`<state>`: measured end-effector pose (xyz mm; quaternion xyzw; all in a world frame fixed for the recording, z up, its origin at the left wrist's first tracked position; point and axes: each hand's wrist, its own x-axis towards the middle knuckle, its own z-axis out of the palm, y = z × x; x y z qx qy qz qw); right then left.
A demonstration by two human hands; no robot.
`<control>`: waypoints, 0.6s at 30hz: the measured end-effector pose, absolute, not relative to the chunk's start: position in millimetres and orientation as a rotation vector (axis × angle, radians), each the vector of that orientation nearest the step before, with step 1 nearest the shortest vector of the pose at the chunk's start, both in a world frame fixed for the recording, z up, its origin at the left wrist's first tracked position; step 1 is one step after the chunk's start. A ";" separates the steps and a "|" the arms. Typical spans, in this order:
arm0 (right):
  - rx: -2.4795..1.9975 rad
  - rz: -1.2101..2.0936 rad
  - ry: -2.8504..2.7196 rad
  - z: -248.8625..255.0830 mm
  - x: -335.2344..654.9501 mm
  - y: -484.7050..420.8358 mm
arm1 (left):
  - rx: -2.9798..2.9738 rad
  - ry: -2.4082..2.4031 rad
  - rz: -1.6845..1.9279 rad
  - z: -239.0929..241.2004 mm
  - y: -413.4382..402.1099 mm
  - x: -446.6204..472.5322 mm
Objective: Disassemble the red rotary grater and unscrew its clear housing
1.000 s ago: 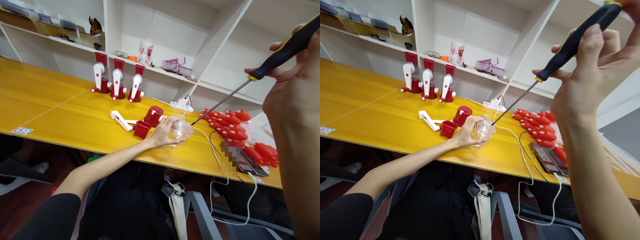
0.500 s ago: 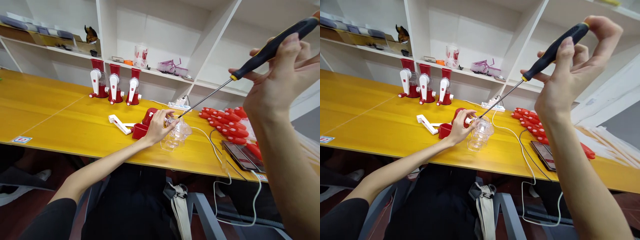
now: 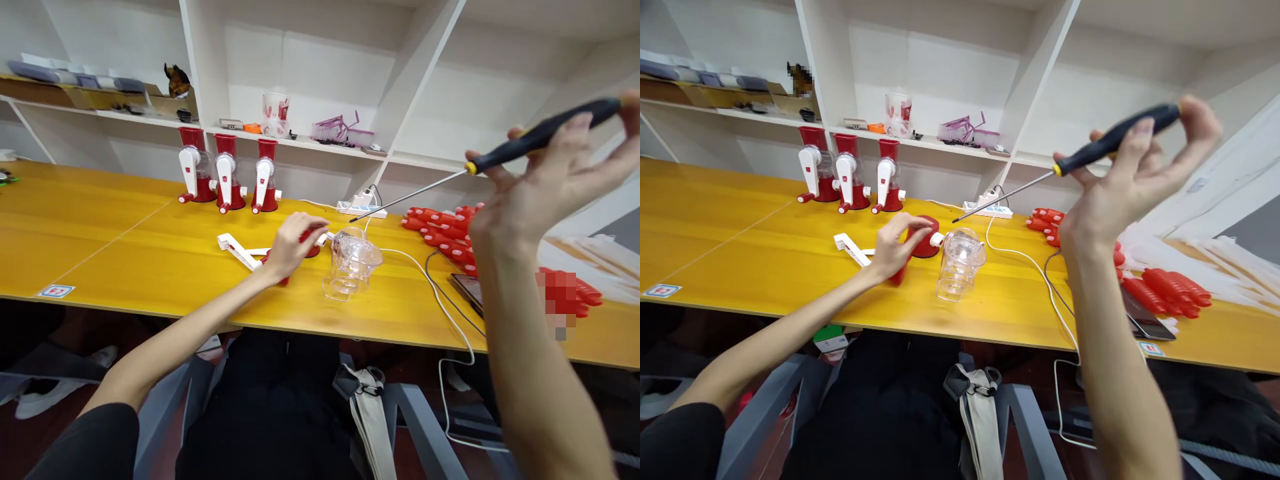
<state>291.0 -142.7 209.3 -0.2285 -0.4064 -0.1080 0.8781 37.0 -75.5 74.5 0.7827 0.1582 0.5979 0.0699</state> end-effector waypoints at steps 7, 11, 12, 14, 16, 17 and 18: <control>-0.438 -0.082 -0.387 118.8 318.1 -158.8 | 2.017 0.758 1.701 54.9 -41.3 -24.9; -0.482 0.059 -0.386 104.5 315.3 -173.4 | 1.994 0.836 1.616 42.0 -28.6 -32.1; -0.482 0.068 -0.391 106.1 313.8 -175.7 | 2.017 0.844 1.602 39.9 -27.4 -32.4; -0.481 0.083 -0.402 110.9 310.6 -177.9 | 2.077 0.822 1.558 37.0 -26.8 -32.4; -0.484 0.102 -0.390 114.1 308.5 -177.2 | 2.138 0.781 1.497 35.5 -27.5 -31.9; -0.488 0.115 -0.374 114.5 308.0 -176.1 | 2.162 0.773 1.467 35.0 -28.0 -31.7; -0.492 0.127 -0.356 114.3 308.0 -174.8 | 2.176 0.776 1.445 34.8 -28.5 -31.5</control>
